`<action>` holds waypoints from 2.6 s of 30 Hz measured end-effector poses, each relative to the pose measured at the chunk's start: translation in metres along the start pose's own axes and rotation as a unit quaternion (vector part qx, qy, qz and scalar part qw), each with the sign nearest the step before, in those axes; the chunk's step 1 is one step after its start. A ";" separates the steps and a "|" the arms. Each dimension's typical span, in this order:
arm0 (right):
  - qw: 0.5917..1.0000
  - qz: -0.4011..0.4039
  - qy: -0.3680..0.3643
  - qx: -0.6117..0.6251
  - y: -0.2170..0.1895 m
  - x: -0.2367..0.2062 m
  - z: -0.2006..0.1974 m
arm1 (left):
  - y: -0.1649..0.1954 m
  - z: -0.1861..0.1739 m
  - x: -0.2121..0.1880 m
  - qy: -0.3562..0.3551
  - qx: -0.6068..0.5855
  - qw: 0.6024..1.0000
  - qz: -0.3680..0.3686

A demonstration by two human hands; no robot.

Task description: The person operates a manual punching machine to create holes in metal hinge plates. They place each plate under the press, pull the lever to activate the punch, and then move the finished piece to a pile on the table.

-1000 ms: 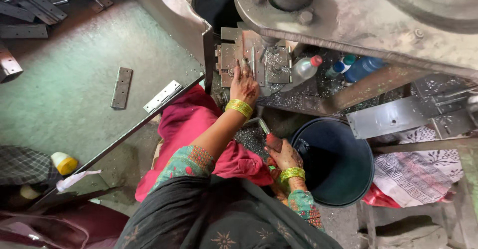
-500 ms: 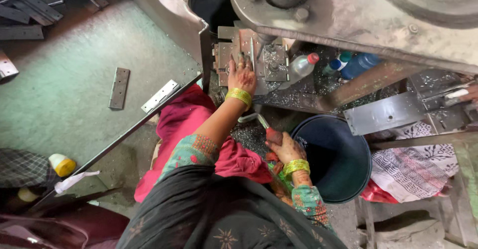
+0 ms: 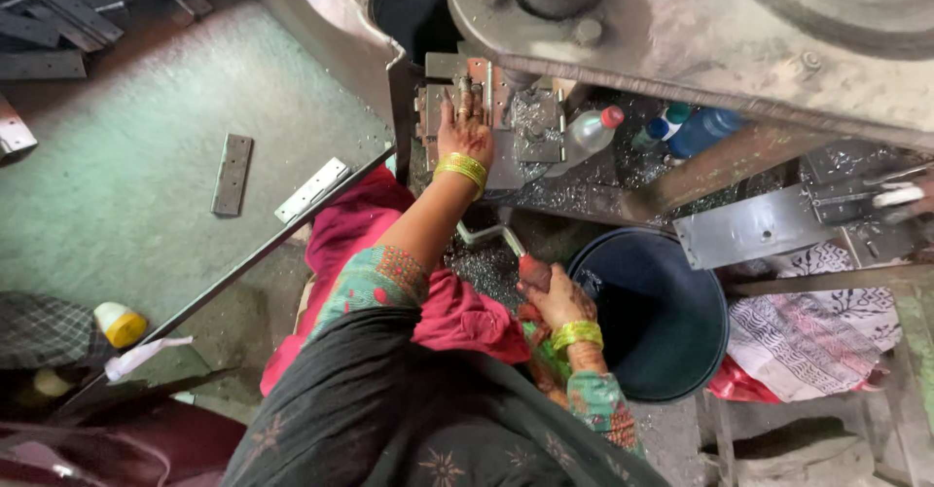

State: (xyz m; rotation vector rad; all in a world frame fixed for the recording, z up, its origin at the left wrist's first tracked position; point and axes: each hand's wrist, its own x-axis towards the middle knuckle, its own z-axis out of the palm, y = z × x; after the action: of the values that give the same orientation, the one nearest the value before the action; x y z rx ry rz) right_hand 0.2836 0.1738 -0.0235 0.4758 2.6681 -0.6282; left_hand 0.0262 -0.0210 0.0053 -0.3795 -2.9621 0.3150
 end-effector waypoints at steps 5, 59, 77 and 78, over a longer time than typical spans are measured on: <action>0.996 0.006 0.084 0.023 0.000 -0.004 0.046 | 0.004 -0.006 0.006 -0.044 -0.016 0.998 -0.030; 0.998 -0.018 0.038 0.036 0.005 -0.011 0.021 | -0.016 -0.082 -0.134 0.136 -0.161 0.965 0.157; 1.000 -0.003 -0.008 -0.013 -0.040 -0.024 -0.051 | 0.010 -0.019 -0.089 -0.061 -0.153 0.986 0.029; 1.000 -0.001 -0.010 -0.029 -0.041 -0.023 -0.055 | 0.010 -0.020 -0.085 -0.061 -0.161 0.985 0.017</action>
State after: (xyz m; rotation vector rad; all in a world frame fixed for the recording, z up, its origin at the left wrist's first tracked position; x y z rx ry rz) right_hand 0.2729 0.1598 0.0468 0.4493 2.6590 -0.5516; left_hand 0.1135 -0.0300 0.0125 -0.4621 -3.1328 -0.1488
